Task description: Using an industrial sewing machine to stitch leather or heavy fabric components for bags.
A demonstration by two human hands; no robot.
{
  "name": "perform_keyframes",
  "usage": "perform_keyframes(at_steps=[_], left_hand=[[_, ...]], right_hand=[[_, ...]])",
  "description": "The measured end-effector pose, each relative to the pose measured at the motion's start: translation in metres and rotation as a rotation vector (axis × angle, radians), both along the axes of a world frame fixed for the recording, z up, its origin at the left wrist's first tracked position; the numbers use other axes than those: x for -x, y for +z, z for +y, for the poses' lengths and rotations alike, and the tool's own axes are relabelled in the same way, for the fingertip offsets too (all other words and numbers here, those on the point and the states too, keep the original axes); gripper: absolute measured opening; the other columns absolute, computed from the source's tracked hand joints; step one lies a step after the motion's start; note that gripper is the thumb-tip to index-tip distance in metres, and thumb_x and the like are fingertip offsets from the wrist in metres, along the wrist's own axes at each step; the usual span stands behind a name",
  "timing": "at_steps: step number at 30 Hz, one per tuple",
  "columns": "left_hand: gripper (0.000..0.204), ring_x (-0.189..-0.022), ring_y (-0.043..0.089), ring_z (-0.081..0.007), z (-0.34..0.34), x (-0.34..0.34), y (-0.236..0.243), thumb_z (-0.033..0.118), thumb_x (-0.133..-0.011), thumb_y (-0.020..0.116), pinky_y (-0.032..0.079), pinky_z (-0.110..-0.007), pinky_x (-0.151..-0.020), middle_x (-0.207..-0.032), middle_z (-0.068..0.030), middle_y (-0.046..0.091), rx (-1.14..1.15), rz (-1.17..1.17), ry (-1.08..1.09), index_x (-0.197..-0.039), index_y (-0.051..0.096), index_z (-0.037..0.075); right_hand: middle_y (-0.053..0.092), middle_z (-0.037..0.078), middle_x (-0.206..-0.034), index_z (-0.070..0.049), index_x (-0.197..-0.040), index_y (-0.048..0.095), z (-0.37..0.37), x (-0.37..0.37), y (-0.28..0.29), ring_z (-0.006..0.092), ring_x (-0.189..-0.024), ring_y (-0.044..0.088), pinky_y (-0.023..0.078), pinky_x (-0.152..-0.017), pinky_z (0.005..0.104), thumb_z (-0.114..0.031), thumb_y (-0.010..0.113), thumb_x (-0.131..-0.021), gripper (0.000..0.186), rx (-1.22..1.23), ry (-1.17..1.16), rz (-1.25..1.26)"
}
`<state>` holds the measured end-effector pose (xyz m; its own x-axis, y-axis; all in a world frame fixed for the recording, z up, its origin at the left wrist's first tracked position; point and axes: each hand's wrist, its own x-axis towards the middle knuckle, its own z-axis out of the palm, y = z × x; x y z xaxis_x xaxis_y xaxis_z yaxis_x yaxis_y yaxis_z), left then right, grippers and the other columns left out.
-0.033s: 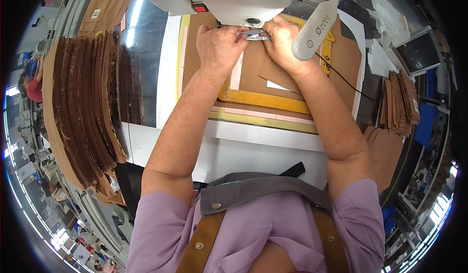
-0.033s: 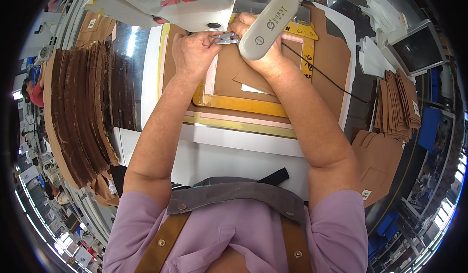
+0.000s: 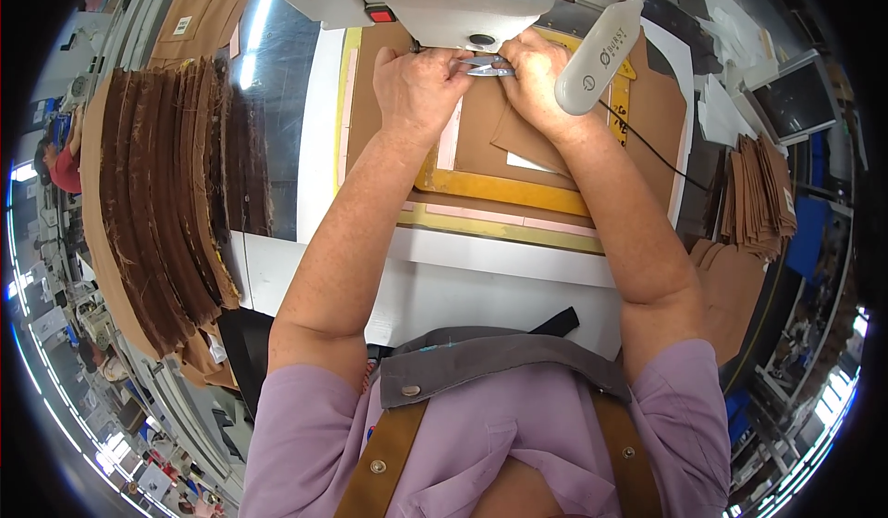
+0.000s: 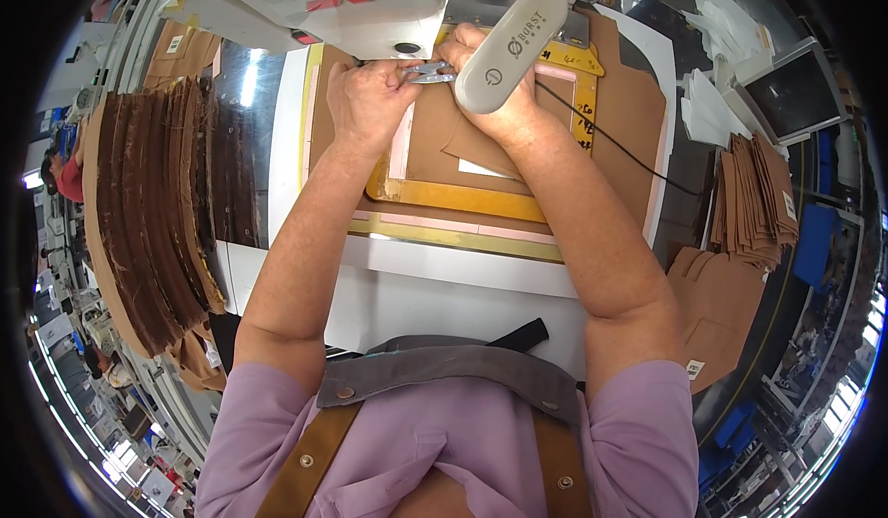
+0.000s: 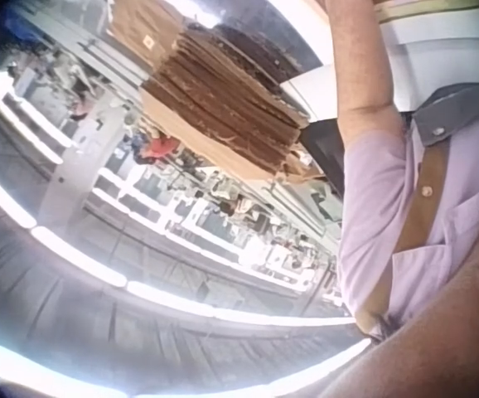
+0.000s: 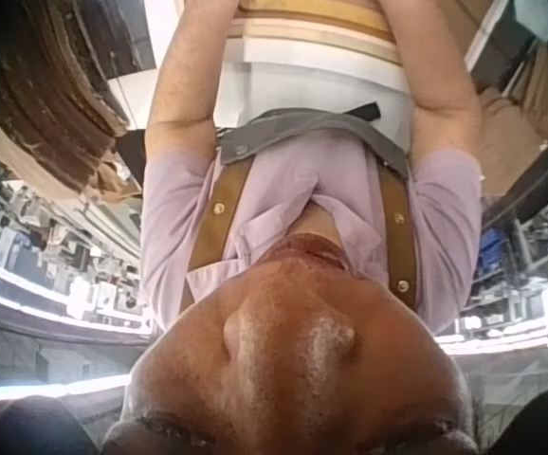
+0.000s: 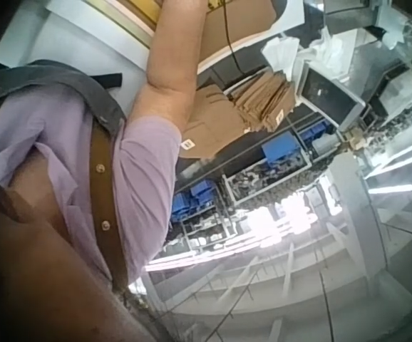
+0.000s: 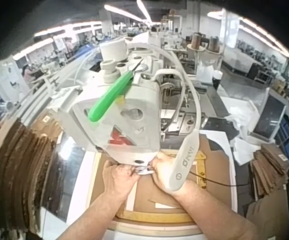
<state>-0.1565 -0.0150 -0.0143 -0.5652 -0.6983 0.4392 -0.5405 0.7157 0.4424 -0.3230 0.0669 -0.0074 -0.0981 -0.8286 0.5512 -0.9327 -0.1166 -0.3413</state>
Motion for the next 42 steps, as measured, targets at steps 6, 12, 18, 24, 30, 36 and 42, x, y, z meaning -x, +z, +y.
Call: perform_keyframes(at_steps=[6,12,18,24,30,36,42], left_hand=[[0.011,-0.059,0.061,-0.0188,0.003,0.0,-0.001,0.025,-0.079,0.079,0.04,-0.035,-0.072,-0.063,0.0026,0.066,0.084,0.021,0.052,-0.087,0.08,0.018],[0.011,-0.059,0.063,-0.0171,0.026,-0.013,0.006,0.027,-0.084,0.077,0.04,-0.035,-0.073,-0.069,0.002,0.071,0.077,0.037,-0.013,-0.091,0.081,0.019],[0.012,-0.057,0.062,-0.0192,0.027,-0.015,0.011,0.028,-0.085,0.075,0.04,-0.036,-0.074,-0.065,-0.0008,0.069,0.113,0.004,-0.031,-0.088,0.079,0.018],[0.028,-0.09,0.064,-0.0233,-0.002,-0.016,0.02,0.035,-0.08,0.081,0.041,-0.042,-0.087,-0.085,-0.0034,0.064,-0.519,-0.061,0.193,-0.094,0.077,0.011],[0.048,-0.128,0.047,-0.0264,-0.033,-0.007,-0.011,0.046,-0.076,0.083,0.027,-0.045,-0.112,-0.112,-0.0106,0.068,-0.358,0.168,0.054,-0.106,0.075,0.009],[0.064,-0.137,0.037,-0.0278,-0.037,0.005,0.018,0.046,-0.076,0.083,0.022,-0.044,-0.117,-0.122,-0.0136,0.067,-0.505,-0.132,-0.042,-0.124,0.069,0.007],[0.059,-0.136,0.037,-0.0315,-0.042,-0.001,-0.006,0.045,-0.078,0.081,0.024,-0.044,-0.117,-0.119,-0.0141,0.066,-0.366,-0.054,-0.015,-0.125,0.069,0.011]], right_hand=[[0.069,0.002,-0.094,-0.01,-0.092,0.077,0.002,-0.001,0.006,0.0255,-0.086,0.069,0.054,-0.077,0.0408,-0.013,0.078,-0.079,0.014,-0.081,-0.024,-0.014],[0.07,0.007,-0.095,-0.007,-0.094,0.077,0.003,-0.009,0.024,0.0288,-0.087,0.071,0.056,-0.079,0.0404,-0.01,0.077,-0.08,0.015,-0.207,-0.069,-0.076],[0.071,0.022,-0.087,0.001,-0.085,0.074,-0.004,-0.003,0.023,0.0403,-0.088,0.069,0.054,-0.08,0.0481,-0.029,0.078,-0.084,0.03,-0.244,-0.088,-0.03],[0.072,0.021,-0.086,0.0,-0.086,0.076,-0.002,0.002,0.02,0.0392,-0.086,0.069,0.054,-0.079,0.0477,-0.028,0.081,-0.083,0.028,-0.337,-0.115,-0.048],[0.073,0.02,-0.085,-0.002,-0.089,0.079,-0.008,0.0,0.015,0.0371,-0.085,0.07,0.055,-0.08,0.0457,-0.027,0.083,-0.083,0.026,-0.298,-0.094,-0.095],[0.073,0.013,-0.101,-0.004,-0.101,0.077,0.0,0.006,0.014,0.0311,-0.092,0.072,0.057,-0.082,0.0402,-0.008,0.082,-0.079,0.023,-0.223,-0.076,-0.106],[0.071,0.01,-0.1,-0.007,-0.105,0.073,0.014,0.011,0.021,0.0289,-0.093,0.071,0.057,-0.082,0.0396,-0.007,0.08,-0.079,0.027,-0.16,0.058,-0.021]])
